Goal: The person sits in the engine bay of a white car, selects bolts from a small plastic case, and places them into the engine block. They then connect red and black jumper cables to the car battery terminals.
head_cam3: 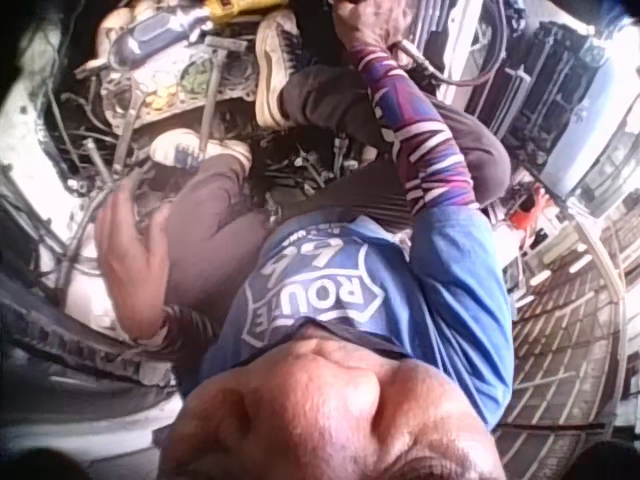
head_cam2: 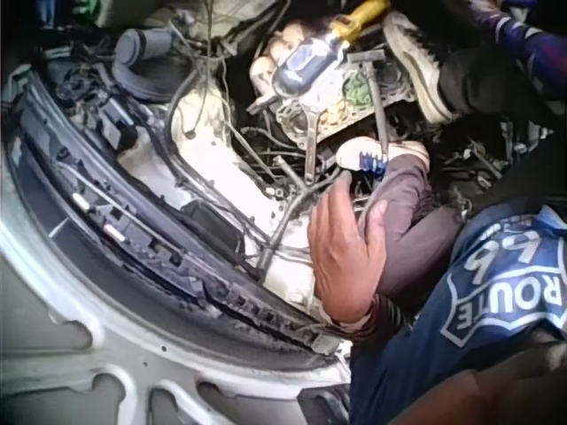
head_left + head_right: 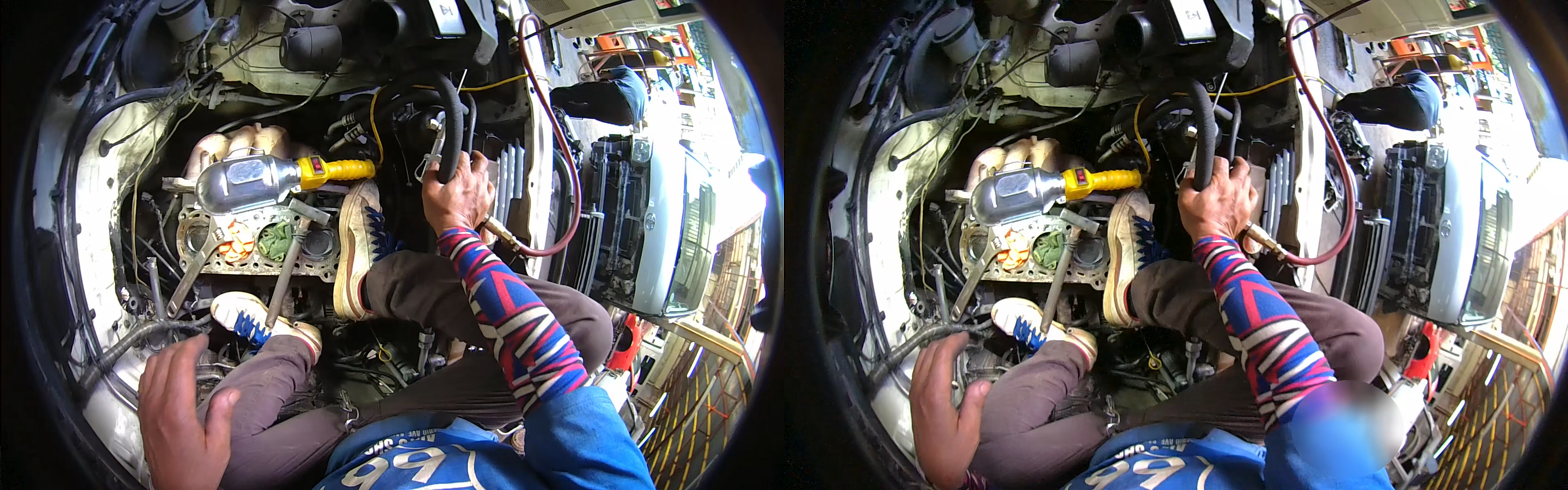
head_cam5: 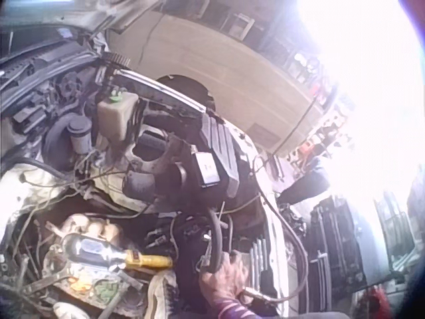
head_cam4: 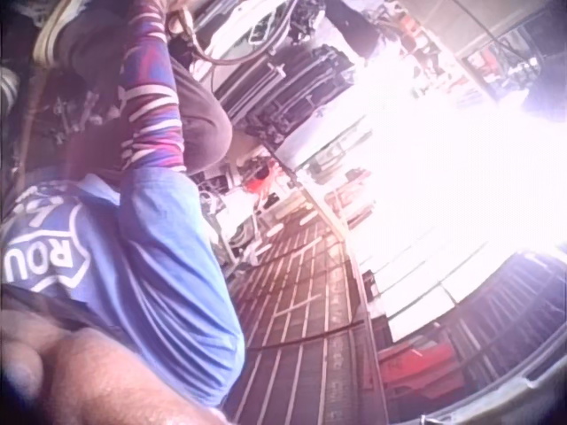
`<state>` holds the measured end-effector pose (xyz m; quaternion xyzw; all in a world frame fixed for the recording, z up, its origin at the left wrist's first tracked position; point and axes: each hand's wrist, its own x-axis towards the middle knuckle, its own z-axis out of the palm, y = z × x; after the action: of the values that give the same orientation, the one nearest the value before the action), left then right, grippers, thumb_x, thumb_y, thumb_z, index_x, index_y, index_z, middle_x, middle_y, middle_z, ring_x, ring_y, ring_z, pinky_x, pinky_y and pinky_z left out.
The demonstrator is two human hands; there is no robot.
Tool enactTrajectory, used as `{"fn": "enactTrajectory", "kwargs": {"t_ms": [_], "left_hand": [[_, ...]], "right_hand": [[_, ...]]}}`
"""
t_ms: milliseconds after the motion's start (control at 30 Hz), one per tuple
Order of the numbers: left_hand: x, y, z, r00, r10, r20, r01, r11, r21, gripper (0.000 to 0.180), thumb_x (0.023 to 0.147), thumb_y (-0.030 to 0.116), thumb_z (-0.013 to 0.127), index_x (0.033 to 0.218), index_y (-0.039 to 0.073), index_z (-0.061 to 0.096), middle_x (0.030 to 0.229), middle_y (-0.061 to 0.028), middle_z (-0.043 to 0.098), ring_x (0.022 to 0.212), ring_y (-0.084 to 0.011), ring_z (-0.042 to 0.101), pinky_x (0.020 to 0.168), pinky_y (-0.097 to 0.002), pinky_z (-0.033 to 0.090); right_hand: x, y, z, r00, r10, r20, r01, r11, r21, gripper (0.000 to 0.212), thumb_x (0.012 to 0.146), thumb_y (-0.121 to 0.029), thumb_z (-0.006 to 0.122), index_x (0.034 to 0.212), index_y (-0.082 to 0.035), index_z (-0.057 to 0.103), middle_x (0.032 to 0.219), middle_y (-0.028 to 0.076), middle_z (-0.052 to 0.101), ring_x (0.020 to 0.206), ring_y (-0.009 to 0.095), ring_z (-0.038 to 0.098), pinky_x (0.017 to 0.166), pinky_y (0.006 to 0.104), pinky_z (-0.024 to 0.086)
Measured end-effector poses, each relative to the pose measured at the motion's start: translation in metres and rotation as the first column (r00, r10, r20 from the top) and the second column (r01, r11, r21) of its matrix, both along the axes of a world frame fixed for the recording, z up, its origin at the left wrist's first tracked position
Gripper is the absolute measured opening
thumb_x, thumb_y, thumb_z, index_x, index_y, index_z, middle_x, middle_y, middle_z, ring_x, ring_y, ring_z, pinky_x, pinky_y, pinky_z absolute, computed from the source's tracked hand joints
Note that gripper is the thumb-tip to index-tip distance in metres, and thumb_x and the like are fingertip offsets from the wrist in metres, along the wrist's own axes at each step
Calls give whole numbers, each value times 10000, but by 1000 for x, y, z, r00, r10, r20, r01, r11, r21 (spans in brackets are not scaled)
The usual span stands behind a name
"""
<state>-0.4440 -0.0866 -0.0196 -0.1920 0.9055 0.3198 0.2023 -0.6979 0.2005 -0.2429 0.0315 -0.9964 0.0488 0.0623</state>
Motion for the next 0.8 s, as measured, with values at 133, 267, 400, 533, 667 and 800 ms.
{"fn": "enactTrajectory", "kwargs": {"t_ms": [133,267,400,533,667,800], "left_hand": [[2,15,-4,984,-124,-129,119,992,-40,462,853,162,757,1246,-19,595,1116,-206,652,1039,-412,606,912,-500,472],[10,26,-13,973,-173,-156,166,985,-56,437,837,172,784,1192,-21,619,1029,-172,648,1001,-372,614,874,-474,482],[17,25,-25,969,-208,-131,195,975,-110,357,848,182,784,1098,-26,635,986,-183,657,967,-367,633,868,-475,500],[16,24,-32,963,-209,-167,184,971,-153,372,836,181,778,1097,-45,641,992,-225,671,984,-422,636,863,-496,505],[10,27,-36,956,-218,-194,196,972,-130,356,851,203,776,1061,-50,640,1005,-239,683,995,-427,656,866,-506,519],[10,30,-39,944,-254,-211,229,964,-138,366,862,221,771,1071,-49,639,1000,-244,685,984,-435,655,868,-509,519]], "right_hand": [[-1,4,5,998,63,16,-63,998,4,487,844,-418,673,1210,-98,663,1321,234,580,1243,385,569,1047,529,392],[-16,33,41,876,230,425,-265,964,24,922,757,-599,749,1492,-116,473,1518,277,420,1395,453,440,1150,561,327],[-32,73,77,677,430,597,-451,884,-125,1080,664,-301,821,1598,-144,302,1605,289,283,1487,505,258,1201,544,327],[-18,75,72,735,326,594,-412,911,8,1003,734,-92,682,1613,-127,200,1391,319,528,1228,515,586,1016,514,517],[-16,71,94,744,291,602,-471,867,163,976,777,-128,681,1622,-157,193,1095,278,716,1011,445,712,879,527,566],[-34,93,165,715,306,628,-586,752,301,630,847,-181,603,1461,-155,466,1112,241,724,1066,429,703,909,527,553]]}}
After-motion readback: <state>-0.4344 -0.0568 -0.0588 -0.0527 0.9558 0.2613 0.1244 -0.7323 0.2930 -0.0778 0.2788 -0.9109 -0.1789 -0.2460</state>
